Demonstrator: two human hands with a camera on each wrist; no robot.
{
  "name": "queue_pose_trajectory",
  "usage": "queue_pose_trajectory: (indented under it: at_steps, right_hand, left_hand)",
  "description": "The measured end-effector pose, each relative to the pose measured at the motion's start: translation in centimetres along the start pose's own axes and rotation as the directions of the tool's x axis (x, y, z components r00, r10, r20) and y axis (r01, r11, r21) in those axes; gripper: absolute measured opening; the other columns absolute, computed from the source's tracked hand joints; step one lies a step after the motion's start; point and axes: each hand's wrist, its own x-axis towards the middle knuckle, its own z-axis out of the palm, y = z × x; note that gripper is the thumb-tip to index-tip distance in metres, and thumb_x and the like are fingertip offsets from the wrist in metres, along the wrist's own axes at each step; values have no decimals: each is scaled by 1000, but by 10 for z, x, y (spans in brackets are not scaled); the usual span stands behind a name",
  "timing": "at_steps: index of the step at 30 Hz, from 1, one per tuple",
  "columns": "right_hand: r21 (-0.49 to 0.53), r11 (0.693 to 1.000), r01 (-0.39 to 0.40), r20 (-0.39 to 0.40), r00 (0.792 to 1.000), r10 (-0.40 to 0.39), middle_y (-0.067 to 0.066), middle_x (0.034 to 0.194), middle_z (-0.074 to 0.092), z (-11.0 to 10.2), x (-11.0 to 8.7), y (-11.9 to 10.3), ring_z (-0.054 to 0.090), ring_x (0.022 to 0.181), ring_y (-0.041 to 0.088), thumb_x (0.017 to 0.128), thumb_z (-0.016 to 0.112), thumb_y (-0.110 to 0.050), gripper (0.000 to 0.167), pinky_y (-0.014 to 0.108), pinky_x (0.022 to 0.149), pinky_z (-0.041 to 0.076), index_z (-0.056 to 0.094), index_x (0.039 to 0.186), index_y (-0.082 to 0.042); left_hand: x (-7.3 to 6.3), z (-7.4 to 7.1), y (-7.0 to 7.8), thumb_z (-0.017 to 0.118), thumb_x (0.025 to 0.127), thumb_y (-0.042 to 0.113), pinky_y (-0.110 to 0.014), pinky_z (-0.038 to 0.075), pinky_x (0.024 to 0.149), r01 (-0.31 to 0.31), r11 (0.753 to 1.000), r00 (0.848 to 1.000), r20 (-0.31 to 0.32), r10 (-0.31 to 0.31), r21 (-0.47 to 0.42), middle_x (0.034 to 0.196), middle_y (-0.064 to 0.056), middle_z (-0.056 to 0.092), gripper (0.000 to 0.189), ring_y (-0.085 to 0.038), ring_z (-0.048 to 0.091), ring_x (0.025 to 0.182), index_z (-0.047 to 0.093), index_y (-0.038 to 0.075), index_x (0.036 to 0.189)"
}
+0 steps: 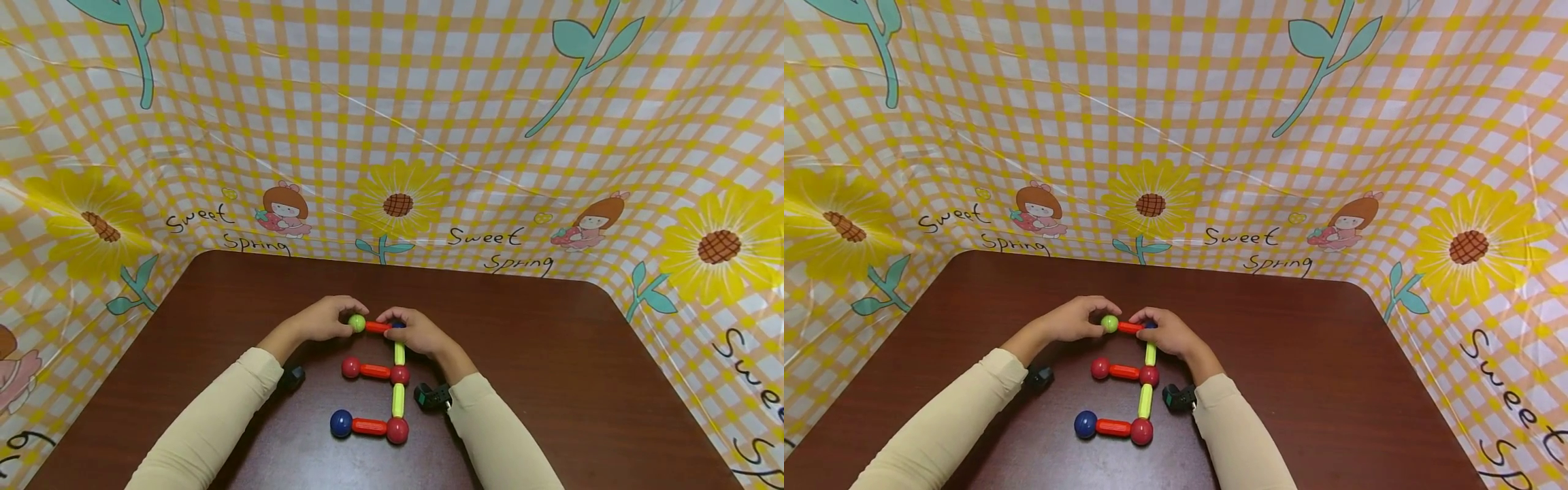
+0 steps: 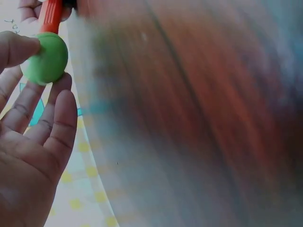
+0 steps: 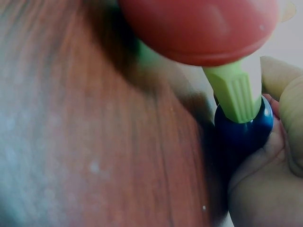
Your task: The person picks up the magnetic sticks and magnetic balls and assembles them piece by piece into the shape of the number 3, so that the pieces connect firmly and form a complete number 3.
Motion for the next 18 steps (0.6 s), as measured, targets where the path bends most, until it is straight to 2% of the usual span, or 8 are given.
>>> queue_pose_trajectory:
  at_steps: [9, 18]
  right_hand:
    - [17, 1000, 12, 2, 1000, -12, 7, 100, 62, -1, 0, 3, 54, 86, 20, 91, 63, 1, 24, 32, 76, 46, 67, 114, -5]
    - [22, 1000, 13, 2, 1000, -13, 7, 100, 62, -2, 0, 3, 55, 86, 20, 91, 62, 2, 25, 31, 76, 47, 67, 114, -4]
  left_hand:
    - [1, 4, 1, 70, 85, 4, -40, 47, 95, 3, 1000, 1000, -1, -3, 22, 112, -2, 63, 31, -19, 58, 104, 68, 6, 116]
    - [1, 5, 1, 71, 86, 5, -40, 47, 94, 40, 999, 999, 27, -40, 18, 108, -1, 63, 27, -18, 57, 101, 68, 9, 112]
